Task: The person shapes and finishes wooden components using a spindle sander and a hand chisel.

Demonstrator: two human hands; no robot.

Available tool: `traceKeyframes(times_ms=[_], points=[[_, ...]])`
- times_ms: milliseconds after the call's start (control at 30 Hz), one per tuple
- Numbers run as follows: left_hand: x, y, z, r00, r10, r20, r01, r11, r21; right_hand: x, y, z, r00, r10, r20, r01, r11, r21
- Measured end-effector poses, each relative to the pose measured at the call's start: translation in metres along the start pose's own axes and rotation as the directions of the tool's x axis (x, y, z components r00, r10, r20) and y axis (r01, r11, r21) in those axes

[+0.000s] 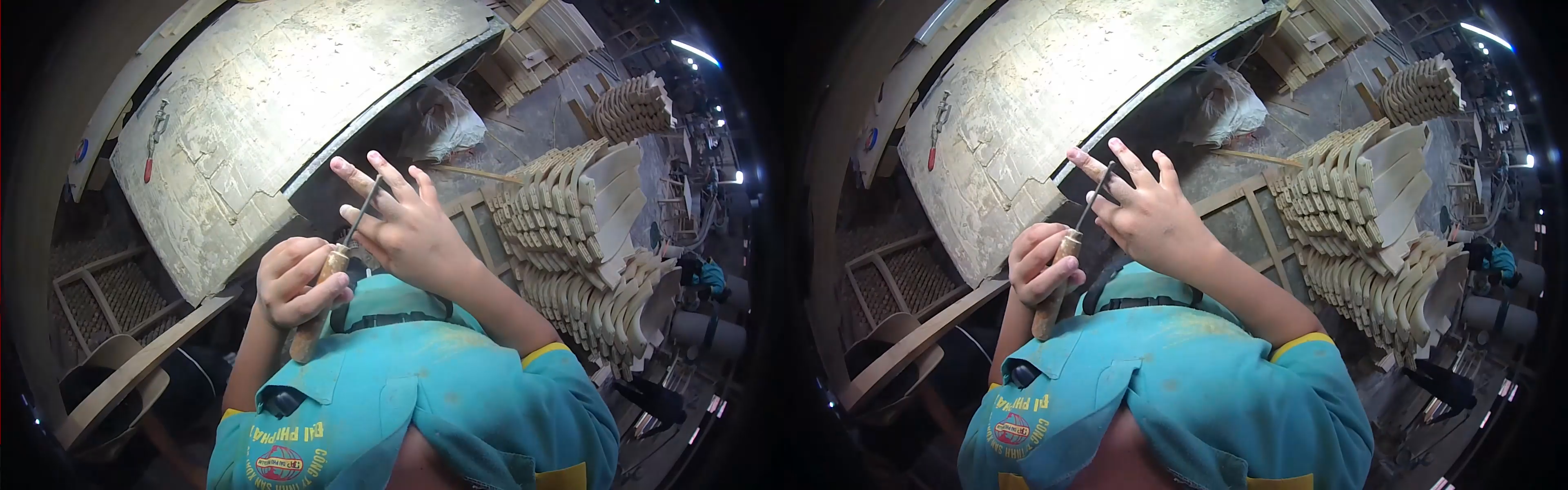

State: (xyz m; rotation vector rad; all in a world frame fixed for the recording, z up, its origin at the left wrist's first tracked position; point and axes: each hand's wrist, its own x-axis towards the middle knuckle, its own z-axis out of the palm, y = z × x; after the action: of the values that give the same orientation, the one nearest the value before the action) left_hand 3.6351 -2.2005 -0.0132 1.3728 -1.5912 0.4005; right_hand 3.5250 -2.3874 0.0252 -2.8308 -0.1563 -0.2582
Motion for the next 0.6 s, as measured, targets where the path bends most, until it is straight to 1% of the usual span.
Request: traceKeyframes(times_ms=[67, 100, 200, 367, 600], points=[[0.001, -0.004, 0.0, 1.0, 0.003, -0.023, -0.003, 1.0, 0.026, 0.005, 0.007, 0.002, 0.999, -0.042, -0.035, 0.044, 0.997, 0.067], [0.003, -0.005, -0.002, 1.0, 0.003, -0.006, -0.003, 0.999, 0.054, 0.008, 0.011, 0.003, 0.996, -0.062, -0.058, 0.068, 0.992, 0.102], [0.006, -0.007, 0.0, 0.998, -0.005, -0.065, 0.012, 0.993, 0.113, 0.015, 0.019, -0.004, 0.992, -0.1, -0.074, 0.105, 0.991, 0.078], [0.013, -0.01, 0.006, 0.997, 0.002, -0.078, 0.005, 0.996, 0.094, 0.015, 0.033, -0.015, 0.984, -0.141, -0.105, 0.153, 0.982, 0.115], [0.024, -0.002, 0.008, 0.994, 0.028, -0.11, -0.007, 0.982, 0.186, 0.016, 0.04, -0.022, 0.979, -0.177, -0.098, 0.189, 0.974, 0.127]])
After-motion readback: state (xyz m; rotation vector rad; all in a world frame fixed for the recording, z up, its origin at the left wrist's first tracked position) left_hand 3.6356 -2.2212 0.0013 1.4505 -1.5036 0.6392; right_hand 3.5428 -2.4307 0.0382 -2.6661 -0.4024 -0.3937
